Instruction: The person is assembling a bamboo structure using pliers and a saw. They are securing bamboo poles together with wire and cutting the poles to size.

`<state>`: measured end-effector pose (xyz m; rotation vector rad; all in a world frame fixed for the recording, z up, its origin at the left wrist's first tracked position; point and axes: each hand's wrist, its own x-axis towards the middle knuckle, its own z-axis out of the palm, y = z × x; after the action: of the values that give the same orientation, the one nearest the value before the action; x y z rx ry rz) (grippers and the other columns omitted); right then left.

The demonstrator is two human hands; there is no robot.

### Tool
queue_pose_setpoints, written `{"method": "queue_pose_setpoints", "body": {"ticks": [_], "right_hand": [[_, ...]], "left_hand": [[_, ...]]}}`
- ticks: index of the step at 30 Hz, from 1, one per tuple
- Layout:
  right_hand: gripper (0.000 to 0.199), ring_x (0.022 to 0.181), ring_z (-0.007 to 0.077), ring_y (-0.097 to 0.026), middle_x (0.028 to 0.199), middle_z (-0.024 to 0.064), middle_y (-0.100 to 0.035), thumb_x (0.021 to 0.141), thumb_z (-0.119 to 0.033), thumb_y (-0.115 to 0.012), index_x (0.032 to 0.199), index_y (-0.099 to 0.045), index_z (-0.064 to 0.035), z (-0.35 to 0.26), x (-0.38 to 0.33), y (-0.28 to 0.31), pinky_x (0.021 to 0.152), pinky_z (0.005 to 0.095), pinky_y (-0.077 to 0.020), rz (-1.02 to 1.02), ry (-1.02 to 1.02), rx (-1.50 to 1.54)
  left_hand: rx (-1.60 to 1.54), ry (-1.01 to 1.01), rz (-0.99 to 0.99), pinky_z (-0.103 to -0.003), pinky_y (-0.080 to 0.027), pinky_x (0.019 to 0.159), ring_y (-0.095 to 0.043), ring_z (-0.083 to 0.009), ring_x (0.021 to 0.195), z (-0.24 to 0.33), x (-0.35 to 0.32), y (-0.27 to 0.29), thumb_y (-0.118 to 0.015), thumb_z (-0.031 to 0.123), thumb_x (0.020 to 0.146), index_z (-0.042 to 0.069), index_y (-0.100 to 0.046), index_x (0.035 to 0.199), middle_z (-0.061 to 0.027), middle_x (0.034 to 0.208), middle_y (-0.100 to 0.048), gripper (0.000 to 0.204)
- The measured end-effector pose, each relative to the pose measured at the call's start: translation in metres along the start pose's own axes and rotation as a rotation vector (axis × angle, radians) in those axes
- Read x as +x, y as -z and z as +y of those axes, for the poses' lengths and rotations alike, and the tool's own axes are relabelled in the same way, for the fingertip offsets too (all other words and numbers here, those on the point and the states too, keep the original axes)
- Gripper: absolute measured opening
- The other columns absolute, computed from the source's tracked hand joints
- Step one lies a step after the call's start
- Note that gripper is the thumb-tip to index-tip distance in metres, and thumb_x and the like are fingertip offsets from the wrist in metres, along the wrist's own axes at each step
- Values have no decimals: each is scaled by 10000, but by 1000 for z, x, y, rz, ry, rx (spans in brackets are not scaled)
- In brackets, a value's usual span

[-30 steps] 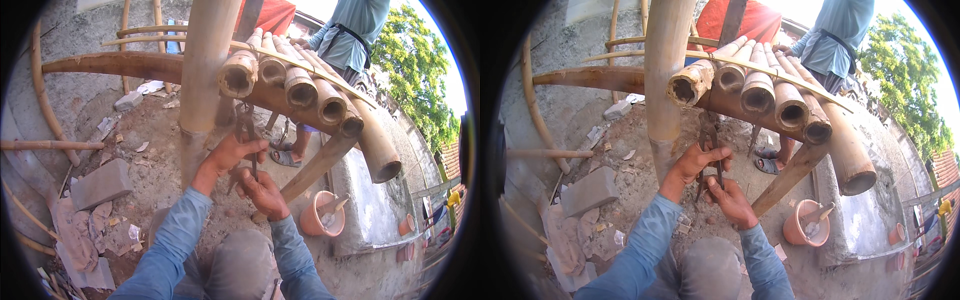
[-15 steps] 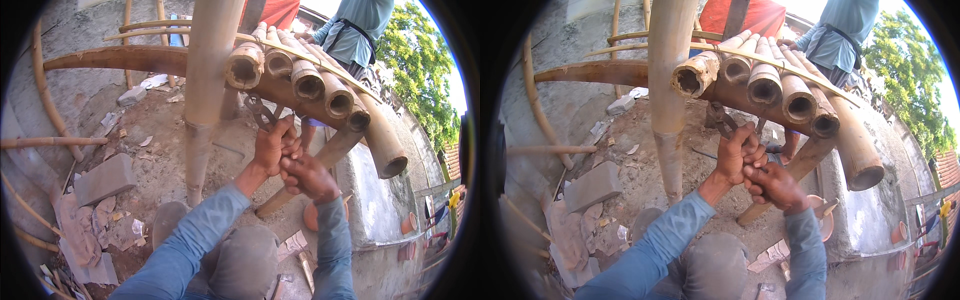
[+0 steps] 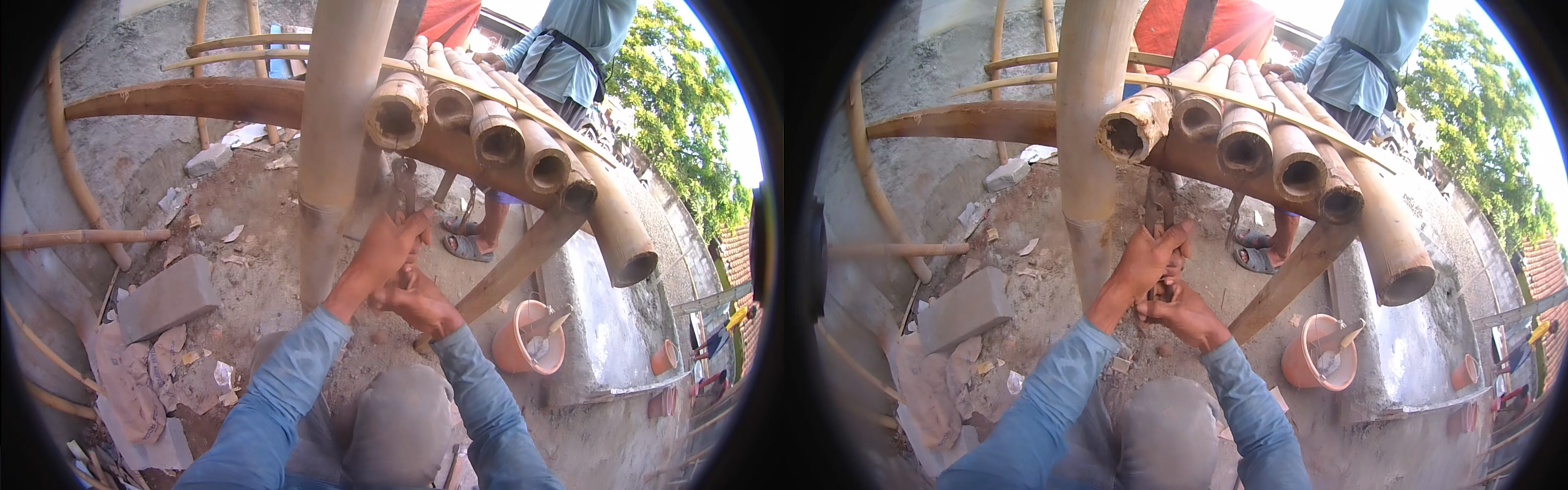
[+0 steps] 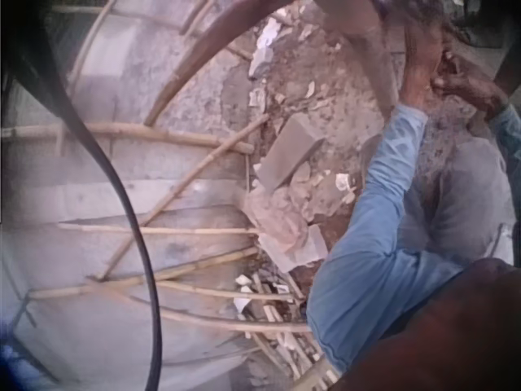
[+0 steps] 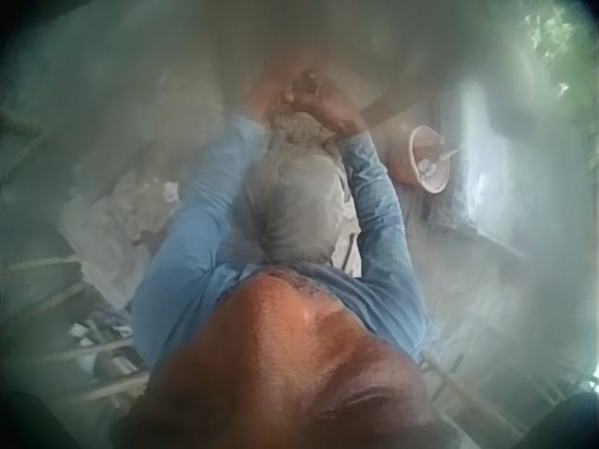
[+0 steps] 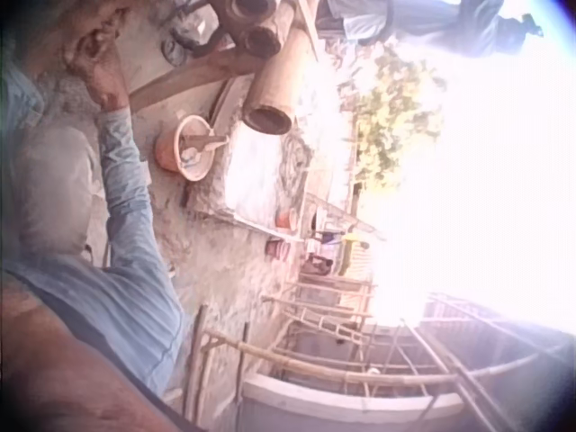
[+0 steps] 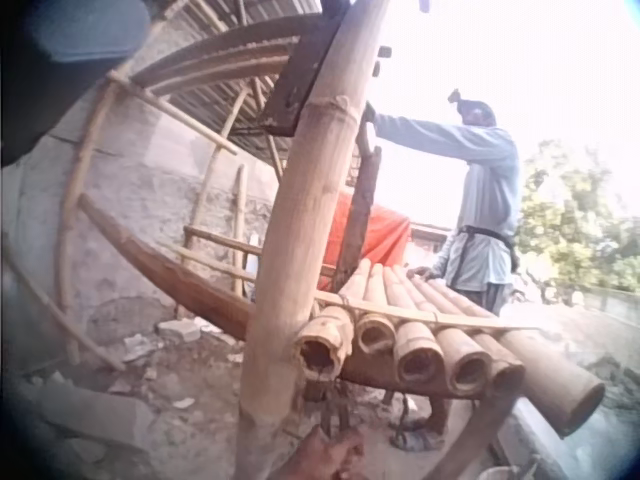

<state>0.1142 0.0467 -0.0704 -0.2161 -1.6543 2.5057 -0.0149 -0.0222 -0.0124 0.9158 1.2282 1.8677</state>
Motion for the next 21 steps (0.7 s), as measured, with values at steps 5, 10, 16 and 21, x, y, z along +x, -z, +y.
{"method": "queue_pose_setpoints", "body": {"ticks": [5,10,16,21], "right_hand": [[500,914,251,-702,1050,66,-709,862,-89,-849,1282,-591,-4,28,45,19,811,413,-579,47,106,-275],[508,943,410,-681,1067,161,-700,871,-174,-797,1300,-592,5,40,55,18,842,475,-552,622,593,-1148],[456,1032,408,-659,1129,170,-674,911,-270,-752,1270,-611,-27,41,85,70,851,509,-506,881,678,-1209],[468,1021,404,-663,1130,155,-683,901,-280,-765,1281,-623,-47,8,99,132,836,529,-504,804,857,-1491]], "left_hand": [[255,-157,180,-294,-335,447,-455,-61,494,6,2,-1,-703,360,1054,22,-654,737,33,575,-514,466],[175,-364,378,-315,-372,506,-512,-72,535,-32,38,-12,-700,279,1050,22,-680,713,7,604,-617,425],[111,-508,419,-345,-441,572,-560,-90,591,-55,76,-32,-671,289,1069,-23,-711,775,-44,636,-667,431],[-44,-506,388,-341,-446,577,-572,-92,605,-59,96,-40,-661,284,1076,-22,-691,785,-49,638,-661,424]]}}
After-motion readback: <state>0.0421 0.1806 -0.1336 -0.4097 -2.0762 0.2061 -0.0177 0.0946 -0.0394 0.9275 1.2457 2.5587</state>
